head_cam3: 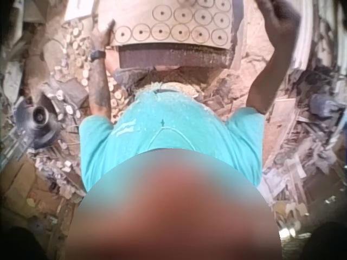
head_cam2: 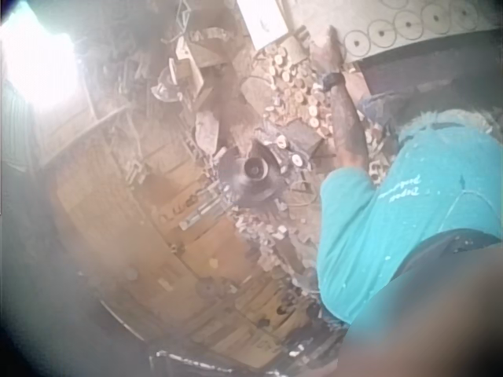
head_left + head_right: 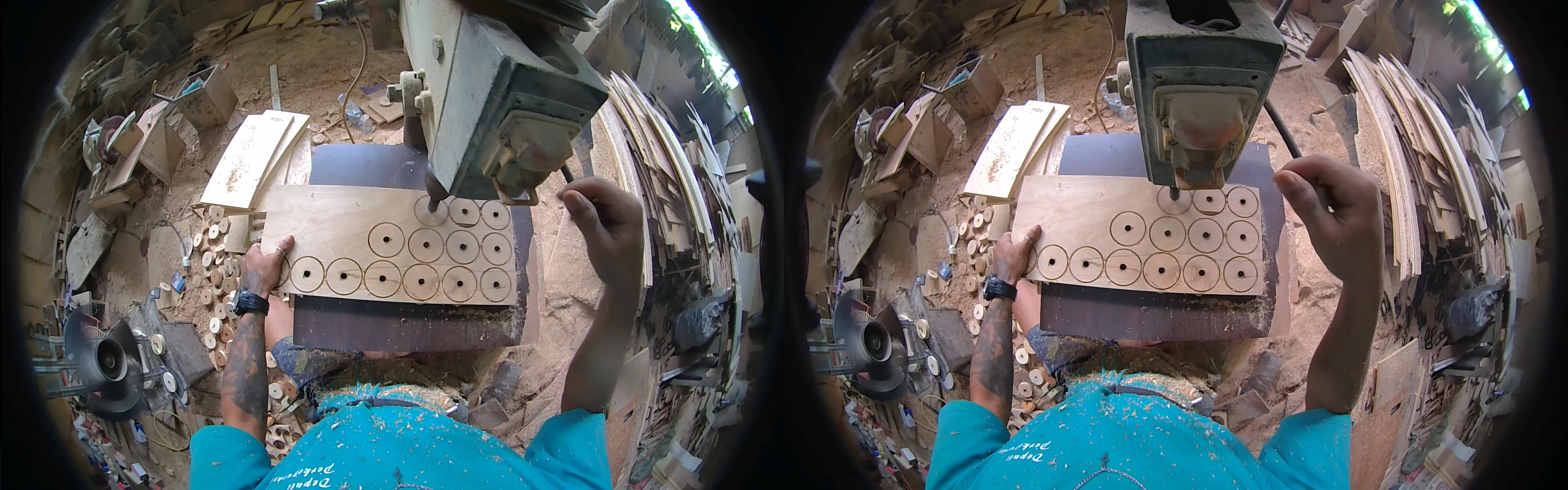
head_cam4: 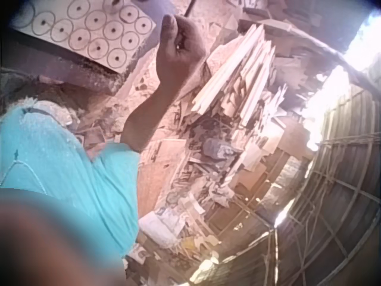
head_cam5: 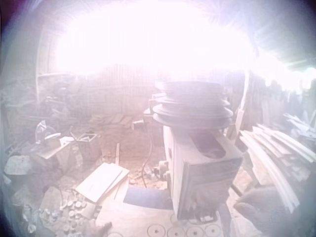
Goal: The person places a rectangular wooden board on a drill press table and drills a series of circular holes in a grid pattern. They reposition the board between rows to align the drill bit with marked circles and continue until the pattern is complete.
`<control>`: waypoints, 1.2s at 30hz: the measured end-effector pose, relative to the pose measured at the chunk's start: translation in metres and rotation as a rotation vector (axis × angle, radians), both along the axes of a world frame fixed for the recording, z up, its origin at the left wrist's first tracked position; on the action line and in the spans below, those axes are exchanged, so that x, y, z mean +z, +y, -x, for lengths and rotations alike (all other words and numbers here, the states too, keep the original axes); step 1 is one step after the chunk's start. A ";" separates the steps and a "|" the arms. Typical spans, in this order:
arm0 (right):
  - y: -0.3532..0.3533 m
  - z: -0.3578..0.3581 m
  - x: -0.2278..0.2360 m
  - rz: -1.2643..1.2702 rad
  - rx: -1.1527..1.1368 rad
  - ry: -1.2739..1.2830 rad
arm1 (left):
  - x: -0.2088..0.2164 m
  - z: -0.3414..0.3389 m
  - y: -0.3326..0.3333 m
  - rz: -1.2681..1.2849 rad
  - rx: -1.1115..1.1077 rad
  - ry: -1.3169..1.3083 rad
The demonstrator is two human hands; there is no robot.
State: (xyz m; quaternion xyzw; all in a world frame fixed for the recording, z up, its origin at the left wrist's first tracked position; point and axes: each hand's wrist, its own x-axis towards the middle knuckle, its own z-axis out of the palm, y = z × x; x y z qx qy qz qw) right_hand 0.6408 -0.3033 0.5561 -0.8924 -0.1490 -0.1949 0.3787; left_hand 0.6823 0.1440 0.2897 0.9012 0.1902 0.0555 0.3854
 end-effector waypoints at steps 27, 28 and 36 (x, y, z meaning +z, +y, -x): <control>-0.015 -0.028 -0.094 0.043 -0.287 0.075 | -0.005 -0.002 0.003 0.035 0.027 0.082; -0.015 -0.028 -0.096 0.063 -0.295 0.062 | -0.005 -0.002 0.003 0.041 0.018 0.074; -0.012 -0.039 -0.117 0.071 -0.290 -0.069 | -0.003 -0.001 0.001 0.010 0.027 0.079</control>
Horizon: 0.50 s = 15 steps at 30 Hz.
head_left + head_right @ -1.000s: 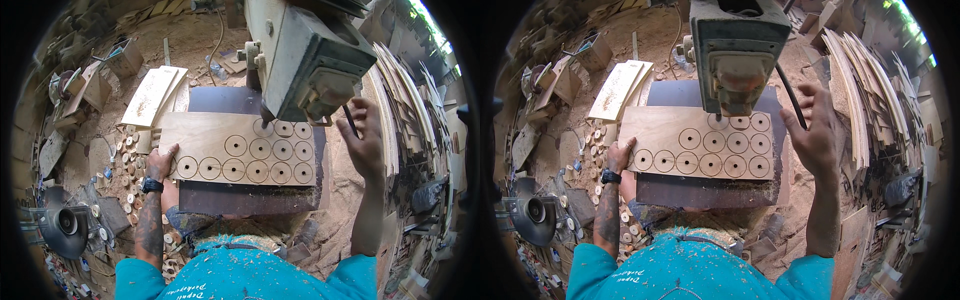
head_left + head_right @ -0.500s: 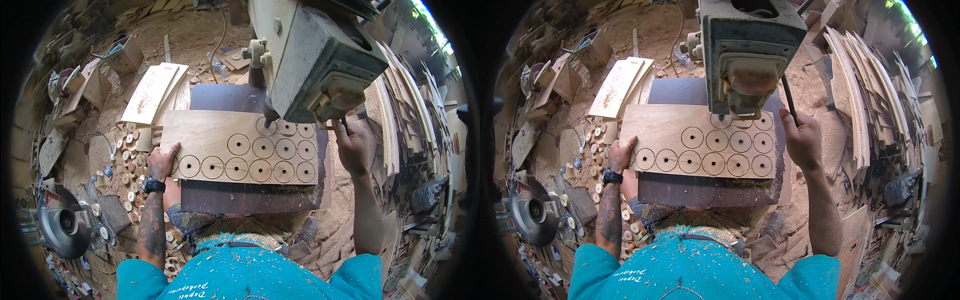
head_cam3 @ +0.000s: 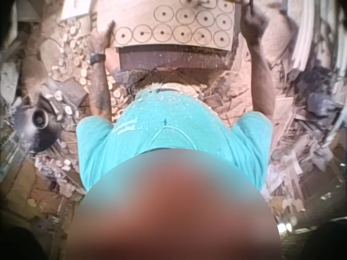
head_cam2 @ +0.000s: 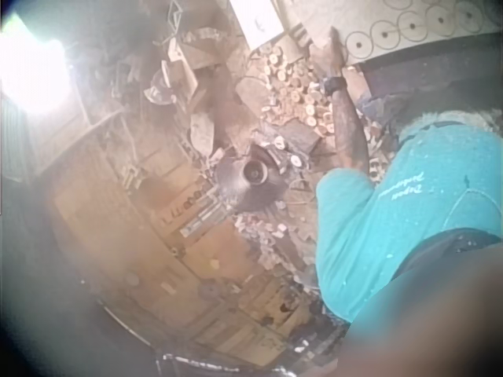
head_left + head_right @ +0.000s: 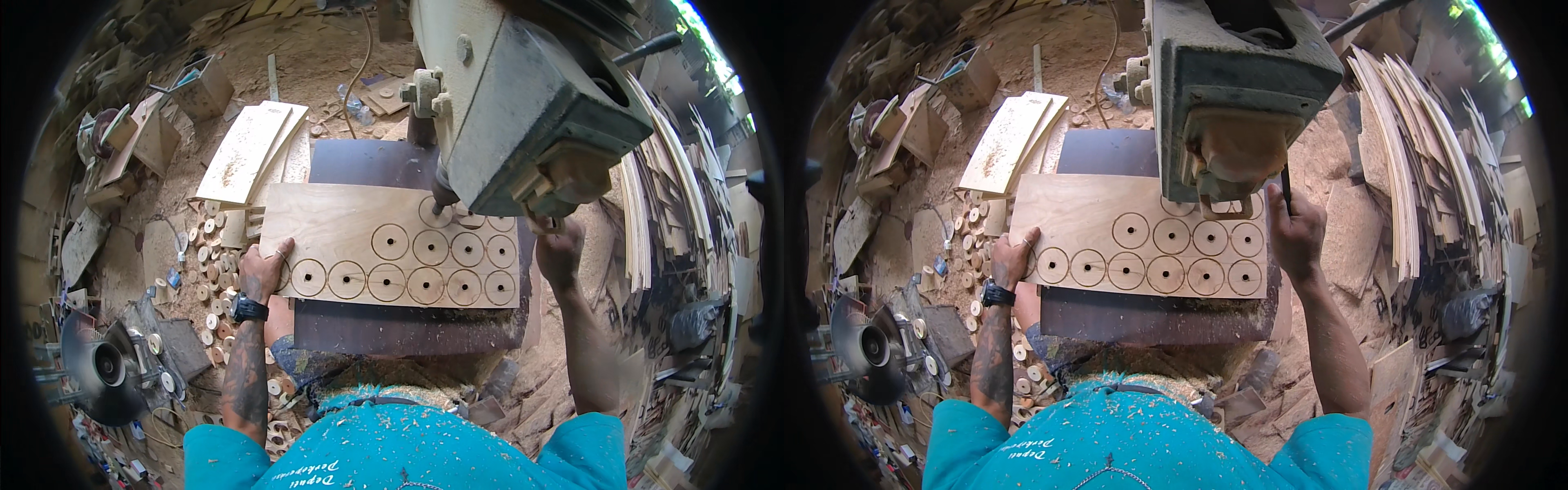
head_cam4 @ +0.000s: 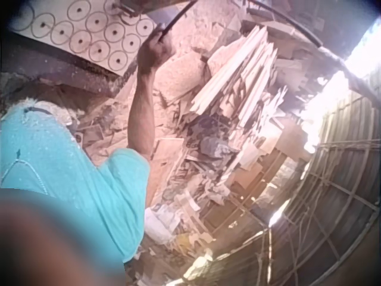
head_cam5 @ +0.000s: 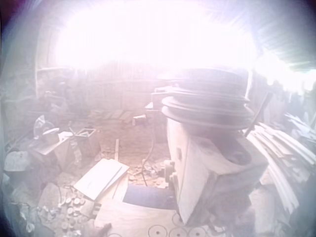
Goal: The person places a rectangular wooden board on a drill press table and drills a series of circular holes in a grid pattern. They reposition the board between rows to align the drill bit with marked circles and continue until the pattern is complete.
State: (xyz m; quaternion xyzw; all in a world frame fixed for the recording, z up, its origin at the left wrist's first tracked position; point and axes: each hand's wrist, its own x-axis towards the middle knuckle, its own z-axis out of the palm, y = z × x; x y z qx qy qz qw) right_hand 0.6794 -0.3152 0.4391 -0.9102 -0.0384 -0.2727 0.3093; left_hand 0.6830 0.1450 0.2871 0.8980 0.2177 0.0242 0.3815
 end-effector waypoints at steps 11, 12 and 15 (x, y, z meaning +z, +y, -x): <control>0.000 -0.006 -0.006 -0.001 0.021 0.002 | 0.003 0.001 0.000 -0.027 0.018 0.022; 0.000 -0.005 -0.002 -0.008 0.007 0.031 | 0.003 0.001 0.000 -0.024 0.019 0.028; 0.004 0.004 0.022 -0.029 -0.039 0.144 | 0.007 0.002 -0.001 -0.003 0.006 0.024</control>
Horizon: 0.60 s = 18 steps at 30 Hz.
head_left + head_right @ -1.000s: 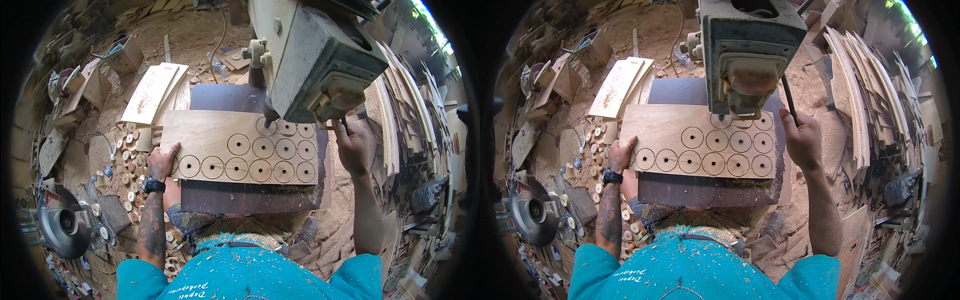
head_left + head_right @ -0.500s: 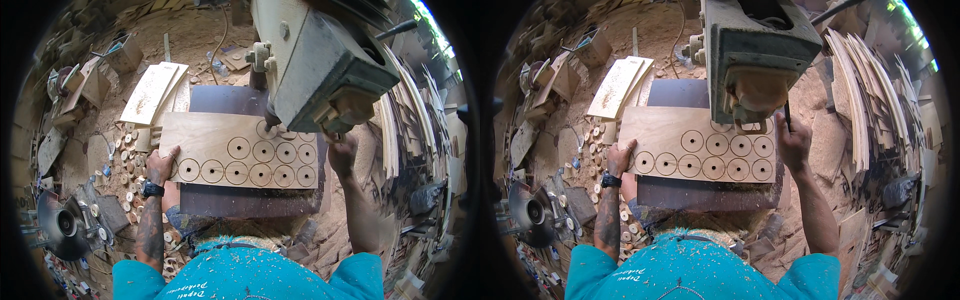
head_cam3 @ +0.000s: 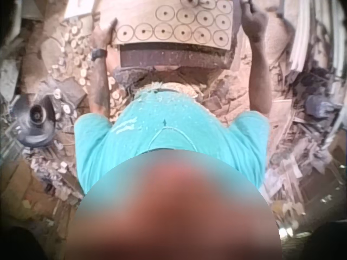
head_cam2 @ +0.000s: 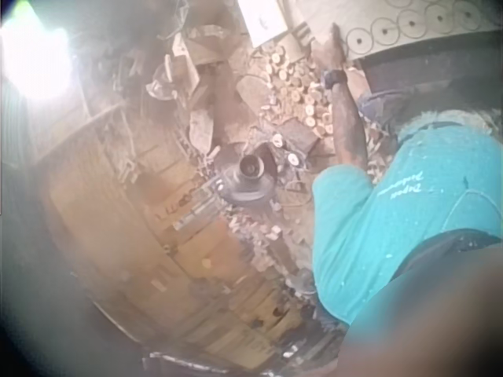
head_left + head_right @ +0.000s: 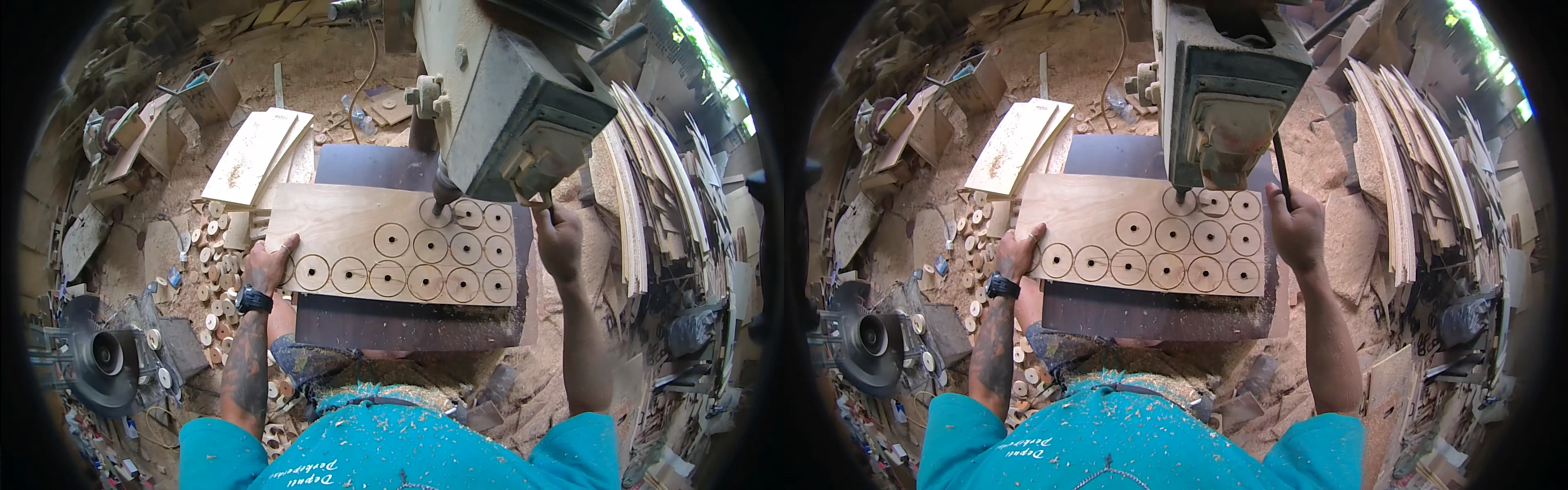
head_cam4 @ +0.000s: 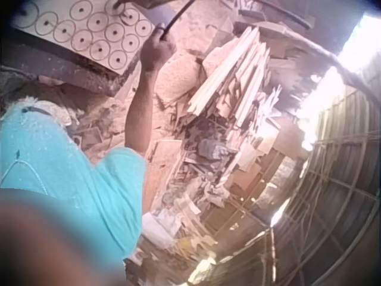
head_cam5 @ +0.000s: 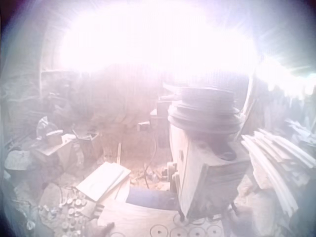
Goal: The person places a rectangular wooden board on a drill press table and drills a series of circular holes in a grid pattern. They reposition the board between rows to align the drill bit with marked circles and continue until the pattern is complete.
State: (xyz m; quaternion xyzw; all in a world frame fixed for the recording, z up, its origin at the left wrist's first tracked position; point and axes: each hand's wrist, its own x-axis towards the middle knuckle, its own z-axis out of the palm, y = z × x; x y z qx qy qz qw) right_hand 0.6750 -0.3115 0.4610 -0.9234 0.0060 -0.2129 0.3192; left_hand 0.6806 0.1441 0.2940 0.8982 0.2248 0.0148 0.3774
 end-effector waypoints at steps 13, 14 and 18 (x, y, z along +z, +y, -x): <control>0.010 -0.068 0.232 -0.430 0.295 -0.351 | 0.003 0.003 -0.001 -0.035 -0.038 -0.006; 0.013 -0.084 0.240 -0.356 0.324 -0.294 | 0.002 0.004 -0.003 -0.048 -0.041 -0.017; 0.027 -0.117 0.252 -0.186 0.186 -0.312 | -0.001 0.006 -0.014 -0.021 -0.049 -0.027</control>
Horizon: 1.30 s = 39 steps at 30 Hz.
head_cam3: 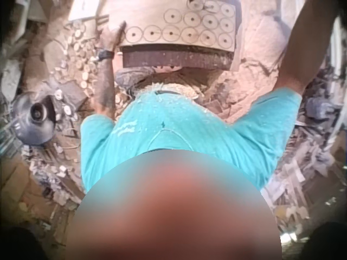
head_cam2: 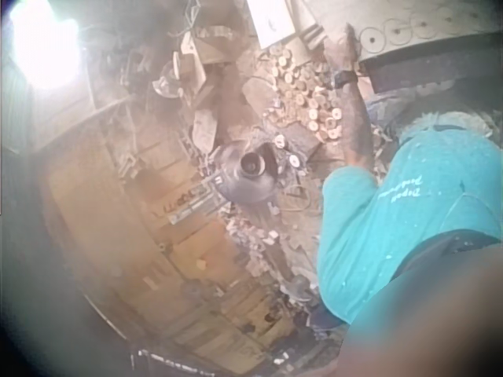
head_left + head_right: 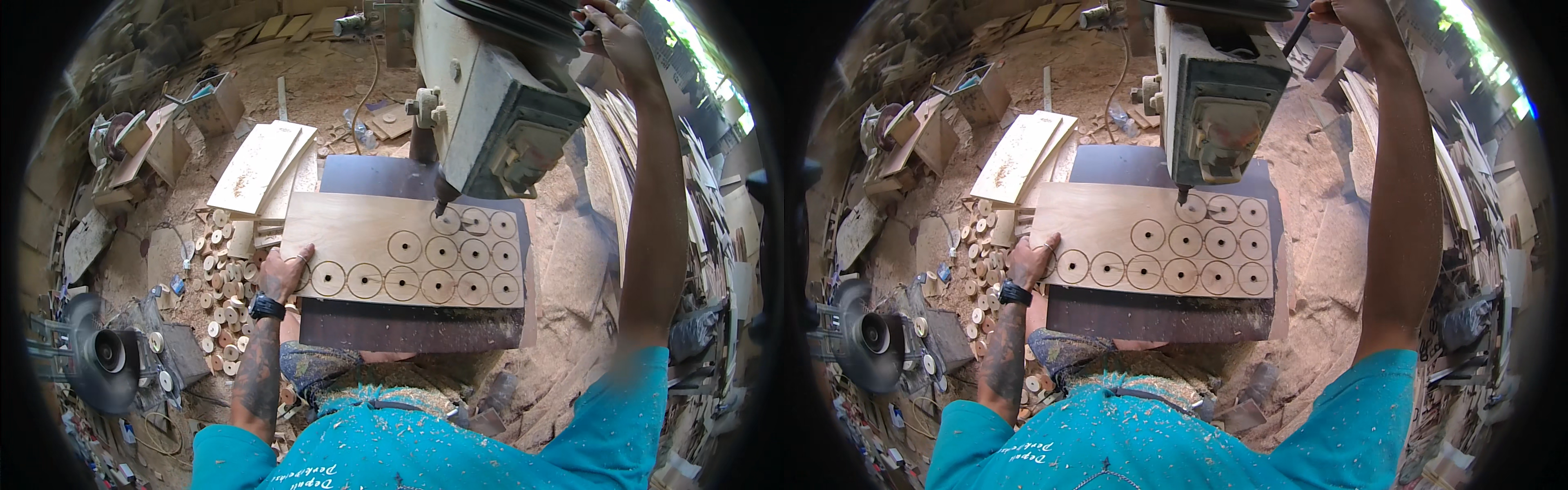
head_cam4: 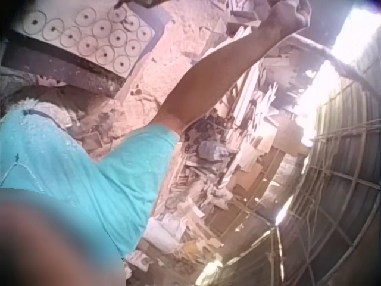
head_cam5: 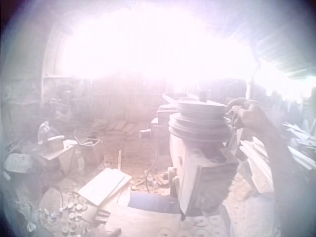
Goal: The person places a rectangular wooden board on a drill press table and drills a series of circular holes in a grid pattern. They reposition the board between rows to align the drill bit with marked circles and continue until the pattern is complete.
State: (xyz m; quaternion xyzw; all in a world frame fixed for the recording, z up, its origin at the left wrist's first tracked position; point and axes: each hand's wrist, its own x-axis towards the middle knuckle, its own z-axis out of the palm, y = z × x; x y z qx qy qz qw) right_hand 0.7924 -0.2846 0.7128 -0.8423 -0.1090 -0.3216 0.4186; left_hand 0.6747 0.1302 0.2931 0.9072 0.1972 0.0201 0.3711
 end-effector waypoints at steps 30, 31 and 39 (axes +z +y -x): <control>-0.013 -0.024 0.001 0.104 0.039 -0.097 | 0.030 0.011 -0.043 -0.086 -0.080 0.014; -0.012 -0.023 0.002 0.111 0.035 -0.103 | 0.031 0.011 -0.042 -0.089 -0.081 -0.006; -0.021 -0.016 0.000 0.173 0.002 -0.264 | 0.038 0.011 -0.039 -0.053 -0.069 0.009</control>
